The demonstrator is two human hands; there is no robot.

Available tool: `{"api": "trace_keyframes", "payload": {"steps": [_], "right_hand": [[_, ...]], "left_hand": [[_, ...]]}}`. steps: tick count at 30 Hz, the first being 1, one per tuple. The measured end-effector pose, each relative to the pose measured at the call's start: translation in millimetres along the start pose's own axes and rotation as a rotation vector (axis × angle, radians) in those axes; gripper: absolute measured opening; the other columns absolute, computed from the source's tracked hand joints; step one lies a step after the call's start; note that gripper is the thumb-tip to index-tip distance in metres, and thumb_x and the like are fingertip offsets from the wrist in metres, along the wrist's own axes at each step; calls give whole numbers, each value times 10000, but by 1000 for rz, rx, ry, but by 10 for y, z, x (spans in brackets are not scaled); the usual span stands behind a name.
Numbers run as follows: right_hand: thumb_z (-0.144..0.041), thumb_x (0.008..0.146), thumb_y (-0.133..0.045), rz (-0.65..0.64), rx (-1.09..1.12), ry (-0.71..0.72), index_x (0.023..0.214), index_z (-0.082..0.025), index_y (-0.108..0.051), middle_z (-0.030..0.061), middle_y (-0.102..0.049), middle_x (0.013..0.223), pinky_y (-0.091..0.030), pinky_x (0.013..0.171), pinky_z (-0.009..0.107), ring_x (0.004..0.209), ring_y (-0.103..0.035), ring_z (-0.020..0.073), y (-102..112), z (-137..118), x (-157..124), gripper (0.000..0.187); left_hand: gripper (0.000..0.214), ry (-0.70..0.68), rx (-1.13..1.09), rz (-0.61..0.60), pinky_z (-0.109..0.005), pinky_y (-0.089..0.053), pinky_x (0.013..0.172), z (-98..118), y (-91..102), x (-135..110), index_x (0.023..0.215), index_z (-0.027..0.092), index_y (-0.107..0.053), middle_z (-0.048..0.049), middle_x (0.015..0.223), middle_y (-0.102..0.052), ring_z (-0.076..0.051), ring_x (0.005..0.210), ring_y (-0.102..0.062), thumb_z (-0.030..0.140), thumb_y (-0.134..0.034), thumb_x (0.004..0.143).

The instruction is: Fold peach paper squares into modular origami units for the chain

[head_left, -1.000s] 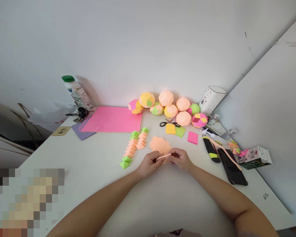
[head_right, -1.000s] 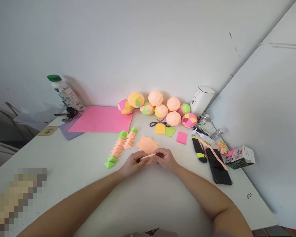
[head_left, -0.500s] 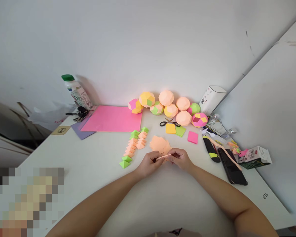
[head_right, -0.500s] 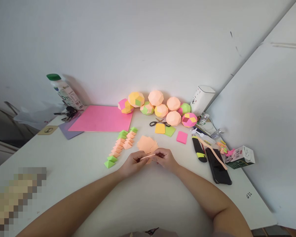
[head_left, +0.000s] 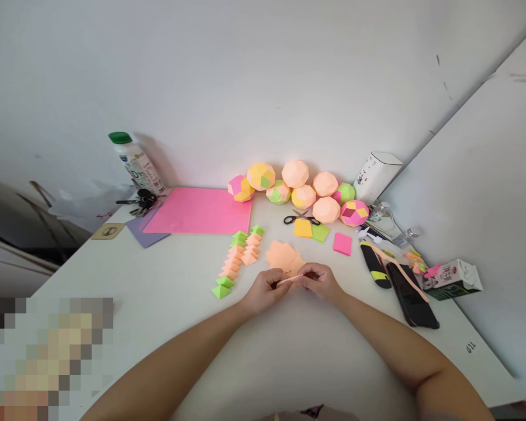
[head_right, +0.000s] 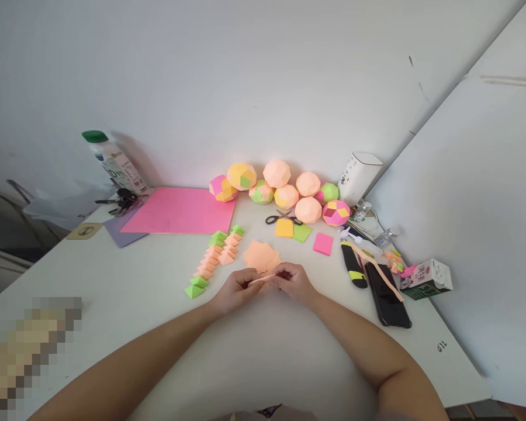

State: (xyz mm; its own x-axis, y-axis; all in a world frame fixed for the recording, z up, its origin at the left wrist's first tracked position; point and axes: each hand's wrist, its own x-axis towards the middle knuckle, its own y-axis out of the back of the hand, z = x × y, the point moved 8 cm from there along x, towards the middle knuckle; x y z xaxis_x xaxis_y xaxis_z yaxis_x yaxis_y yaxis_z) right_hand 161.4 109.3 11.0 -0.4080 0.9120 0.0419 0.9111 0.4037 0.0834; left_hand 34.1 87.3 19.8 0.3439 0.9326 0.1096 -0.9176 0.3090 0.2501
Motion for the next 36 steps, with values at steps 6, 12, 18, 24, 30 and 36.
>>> {"api": "trace_keyframes", "payload": {"steps": [6, 12, 18, 24, 30, 36], "right_hand": [[-338, 711, -700, -19, 1, 27, 681, -171, -602, -13, -539, 609, -412, 486, 242, 508, -485, 104, -21, -61, -2, 196], [-333, 710, -703, -30, -7, 42, 673, -170, -605, -10, -543, 615, -391, 491, 242, 514, -480, 105, -18, -69, 0, 194], [-326, 744, -672, -56, -7, 36, 695, -167, -611, -10, -550, 629, -389, 482, 232, 507, -485, 96, -26, -48, 1, 178], [-373, 817, -581, -73, -13, 20, 726, -150, -615, -10, -536, 584, -408, 484, 226, 496, -486, 93, -23, -13, -12, 243], [-408, 880, -475, -55, 54, -2, 750, -152, -576, 0, -557, 569, -403, 487, 225, 499, -501, 99, -5, -11, -18, 304], [-351, 766, -646, -99, -24, 41, 816, -159, -599, 0, -577, 661, -444, 504, 228, 535, -528, 99, -75, -40, -19, 204]], "left_hand": [[369, 14, -6, -11, -228, -289, 511, -23, -8, -2, 560, 150, -490, 31, 582, -351, -87, 537, -336, 421, -516, 810], [334, 30, -33, -16, -227, -288, 517, -42, -4, -1, 576, 144, -510, 30, 592, -361, -87, 542, -343, 387, -530, 804], [310, 60, -50, -20, -225, -276, 514, -60, -8, 2, 567, 147, -469, 32, 590, -360, -87, 547, -339, 348, -527, 796], [372, 107, -75, -16, -223, -242, 496, -68, -2, -7, 543, 160, -371, 43, 582, -305, -80, 535, -290, 386, -523, 796], [338, 129, -101, -14, -220, -233, 489, -105, 4, -11, 554, 167, -355, 49, 575, -287, -79, 530, -287, 345, -515, 792], [300, 123, -120, -37, -209, -244, 491, -110, -28, -5, 562, 162, -399, 54, 565, -312, -78, 534, -303, 324, -549, 766]]}}
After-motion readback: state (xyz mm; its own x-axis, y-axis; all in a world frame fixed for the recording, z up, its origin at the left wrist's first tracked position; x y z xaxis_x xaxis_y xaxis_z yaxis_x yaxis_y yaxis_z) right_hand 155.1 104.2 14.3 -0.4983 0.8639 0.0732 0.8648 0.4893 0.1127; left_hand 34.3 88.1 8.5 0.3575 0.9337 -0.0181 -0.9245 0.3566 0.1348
